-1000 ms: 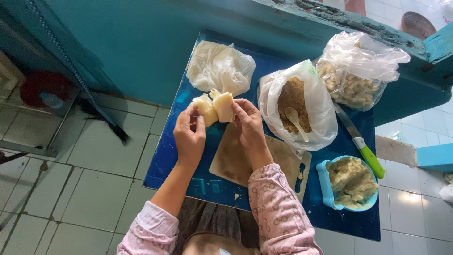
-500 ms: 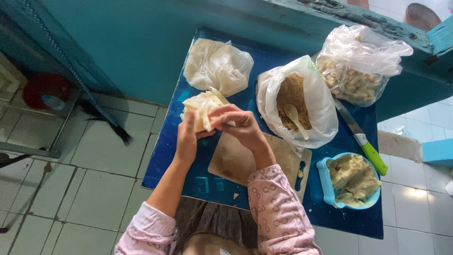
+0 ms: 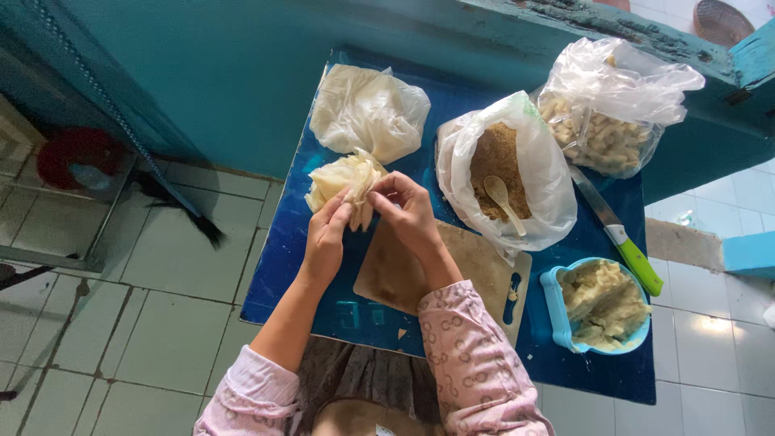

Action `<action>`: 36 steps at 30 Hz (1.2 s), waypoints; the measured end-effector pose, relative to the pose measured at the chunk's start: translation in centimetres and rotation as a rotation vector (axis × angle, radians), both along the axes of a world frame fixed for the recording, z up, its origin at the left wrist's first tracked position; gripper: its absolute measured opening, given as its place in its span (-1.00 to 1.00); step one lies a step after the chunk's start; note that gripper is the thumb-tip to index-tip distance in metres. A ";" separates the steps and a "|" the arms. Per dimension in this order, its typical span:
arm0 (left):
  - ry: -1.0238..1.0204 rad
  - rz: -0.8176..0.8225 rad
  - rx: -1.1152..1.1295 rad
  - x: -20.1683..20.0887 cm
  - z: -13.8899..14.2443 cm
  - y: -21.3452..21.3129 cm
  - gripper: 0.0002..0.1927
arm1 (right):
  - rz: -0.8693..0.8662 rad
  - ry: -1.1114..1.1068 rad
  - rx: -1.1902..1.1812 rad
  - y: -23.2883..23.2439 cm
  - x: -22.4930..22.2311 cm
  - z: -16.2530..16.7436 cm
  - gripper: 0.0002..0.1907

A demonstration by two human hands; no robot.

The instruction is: The person presses and flattens dough on a small cutting board, stretches thin dough sheets by hand, and layers the stretched sheets onto round dough discs on the table. Near the end they pick up a knife and cut through a stacked dough piece on the board, then handle the cut pieces.

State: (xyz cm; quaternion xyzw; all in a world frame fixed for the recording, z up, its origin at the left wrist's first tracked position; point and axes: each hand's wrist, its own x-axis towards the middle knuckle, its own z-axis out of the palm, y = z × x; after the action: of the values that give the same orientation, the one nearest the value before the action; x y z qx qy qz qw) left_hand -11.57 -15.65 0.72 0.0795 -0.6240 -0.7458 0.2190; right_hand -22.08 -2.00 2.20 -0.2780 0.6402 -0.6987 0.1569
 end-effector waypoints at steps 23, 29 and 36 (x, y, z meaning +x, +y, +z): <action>-0.038 0.503 -0.287 0.9 3.4 0.5 -0.74 | 0.078 -0.703 -0.571 2.0 -2.2 -1.0 -0.94; -0.077 0.456 -0.551 -1.0 5.7 -0.8 -0.71 | 0.025 -0.631 -0.628 2.3 -2.5 -0.8 -0.68; 0.090 0.589 -1.040 -2.5 6.9 -0.9 -0.72 | 0.016 -0.604 -0.662 2.4 -2.8 -1.4 -0.72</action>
State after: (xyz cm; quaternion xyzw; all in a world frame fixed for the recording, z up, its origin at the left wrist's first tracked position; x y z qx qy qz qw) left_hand -14.07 -16.51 7.64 0.0998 -0.8489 -0.2531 0.4532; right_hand -24.86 0.40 0.82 -0.1016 0.3057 -0.9145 0.2446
